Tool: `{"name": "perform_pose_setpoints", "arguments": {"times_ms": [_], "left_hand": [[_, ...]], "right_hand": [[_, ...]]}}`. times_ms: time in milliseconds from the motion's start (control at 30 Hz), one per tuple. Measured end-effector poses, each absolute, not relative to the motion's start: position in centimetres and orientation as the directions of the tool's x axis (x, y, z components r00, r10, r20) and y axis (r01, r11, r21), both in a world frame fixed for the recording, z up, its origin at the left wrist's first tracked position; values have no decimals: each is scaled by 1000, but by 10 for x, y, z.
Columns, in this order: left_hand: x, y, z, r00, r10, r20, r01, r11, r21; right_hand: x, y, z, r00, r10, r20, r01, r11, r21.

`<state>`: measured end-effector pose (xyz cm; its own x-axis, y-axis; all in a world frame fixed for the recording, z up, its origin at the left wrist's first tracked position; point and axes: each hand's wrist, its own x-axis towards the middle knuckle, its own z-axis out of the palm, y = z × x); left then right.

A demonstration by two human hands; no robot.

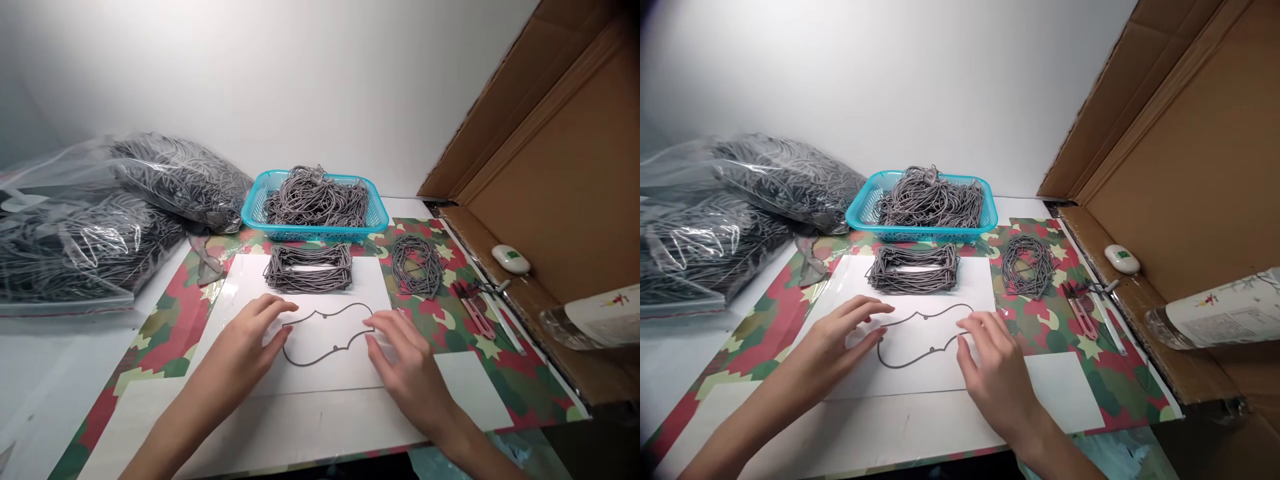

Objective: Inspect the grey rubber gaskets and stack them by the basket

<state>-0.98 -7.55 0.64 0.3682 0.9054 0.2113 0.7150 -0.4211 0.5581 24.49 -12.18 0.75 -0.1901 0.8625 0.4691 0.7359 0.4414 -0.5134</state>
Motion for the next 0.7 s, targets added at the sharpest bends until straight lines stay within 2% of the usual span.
{"name": "perform_pose_setpoints", "arguments": {"times_ms": [167,300,533,700], "left_hand": [[14,-63,3,474,865,162,756,-495,429],[23,-60,3,471,876,103,810,-476,343],[6,-61,2,422,902,94,807,-421,414],[-9,-57,2,347,931,116,777,-354,521]], "right_hand": [[232,-133,-5,-339,860,381,811,473,-345],[226,-134,-6,-355,861,365,798,482,-362],[239,-141,-6,-316,844,433,718,511,-473],[248,-144,-6,-214,844,491,684,489,-542]]}}
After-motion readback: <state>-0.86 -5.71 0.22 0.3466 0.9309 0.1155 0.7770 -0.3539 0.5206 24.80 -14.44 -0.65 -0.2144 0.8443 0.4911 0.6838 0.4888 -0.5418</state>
